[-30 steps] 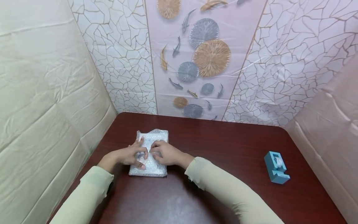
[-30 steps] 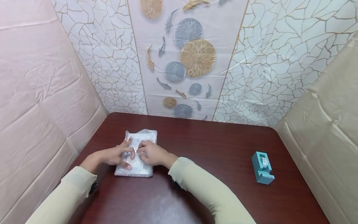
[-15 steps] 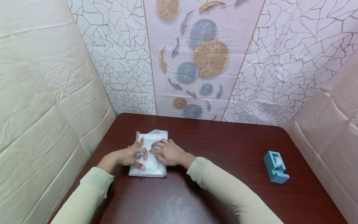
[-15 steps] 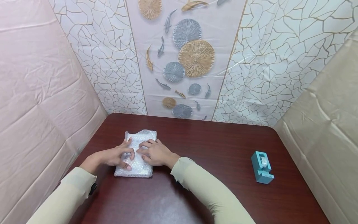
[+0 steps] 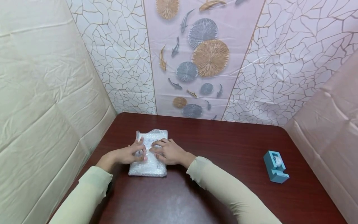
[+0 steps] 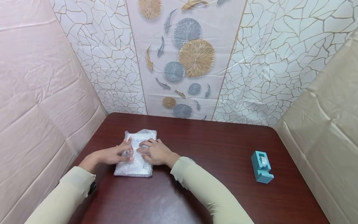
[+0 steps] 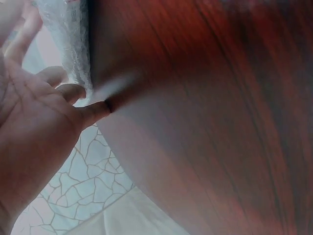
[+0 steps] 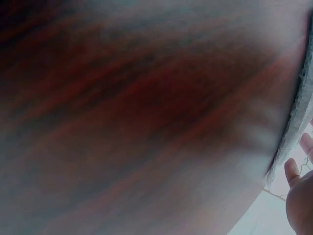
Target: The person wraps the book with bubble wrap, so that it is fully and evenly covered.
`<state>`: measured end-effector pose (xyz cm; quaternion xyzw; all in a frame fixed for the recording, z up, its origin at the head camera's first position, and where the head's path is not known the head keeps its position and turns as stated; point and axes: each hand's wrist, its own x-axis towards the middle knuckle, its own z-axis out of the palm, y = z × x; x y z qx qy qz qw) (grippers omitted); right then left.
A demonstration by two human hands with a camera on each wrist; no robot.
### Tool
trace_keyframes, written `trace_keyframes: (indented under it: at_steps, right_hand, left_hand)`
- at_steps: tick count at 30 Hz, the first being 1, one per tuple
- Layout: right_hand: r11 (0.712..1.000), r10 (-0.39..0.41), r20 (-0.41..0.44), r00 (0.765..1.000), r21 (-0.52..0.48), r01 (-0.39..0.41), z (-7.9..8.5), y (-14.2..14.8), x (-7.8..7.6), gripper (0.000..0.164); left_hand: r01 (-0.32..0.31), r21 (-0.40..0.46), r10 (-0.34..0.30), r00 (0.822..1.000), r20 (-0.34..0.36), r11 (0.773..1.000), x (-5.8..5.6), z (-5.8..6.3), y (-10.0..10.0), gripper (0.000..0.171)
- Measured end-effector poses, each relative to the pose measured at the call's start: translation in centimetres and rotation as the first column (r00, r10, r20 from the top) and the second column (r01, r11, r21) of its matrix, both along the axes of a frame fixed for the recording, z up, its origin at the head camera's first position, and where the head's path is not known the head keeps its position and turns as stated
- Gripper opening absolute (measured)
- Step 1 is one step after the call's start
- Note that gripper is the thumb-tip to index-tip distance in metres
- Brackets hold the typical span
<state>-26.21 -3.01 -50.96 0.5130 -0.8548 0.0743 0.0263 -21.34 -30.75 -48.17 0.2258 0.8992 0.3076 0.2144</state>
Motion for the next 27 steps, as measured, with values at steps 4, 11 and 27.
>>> trace_keyframes:
  at_steps: [4, 11, 27]
  right_hand:
    - [1.0, -0.003, 0.011, 1.0, -0.008, 0.003, 0.0, 0.0, 0.0, 0.045]
    - [1.0, -0.011, 0.019, 1.0, 0.022, 0.011, -0.1, 0.0, 0.1, 0.046]
    - [0.995, -0.018, 0.043, 0.999, 0.094, 0.013, -0.3, 0.4, 0.1, 0.053]
  left_hand:
    - [-0.057, 0.017, 0.056, 0.998, 0.006, 0.998, -0.1, 0.0, 0.2, 0.027]
    - [-0.103, 0.008, 0.104, 0.993, -0.055, 0.995, 0.3, 0.0, 0.9, 0.028]
    - [-0.074, 0.007, 0.075, 0.994, -0.08, 0.997, 0.2, -0.6, 0.3, 0.089]
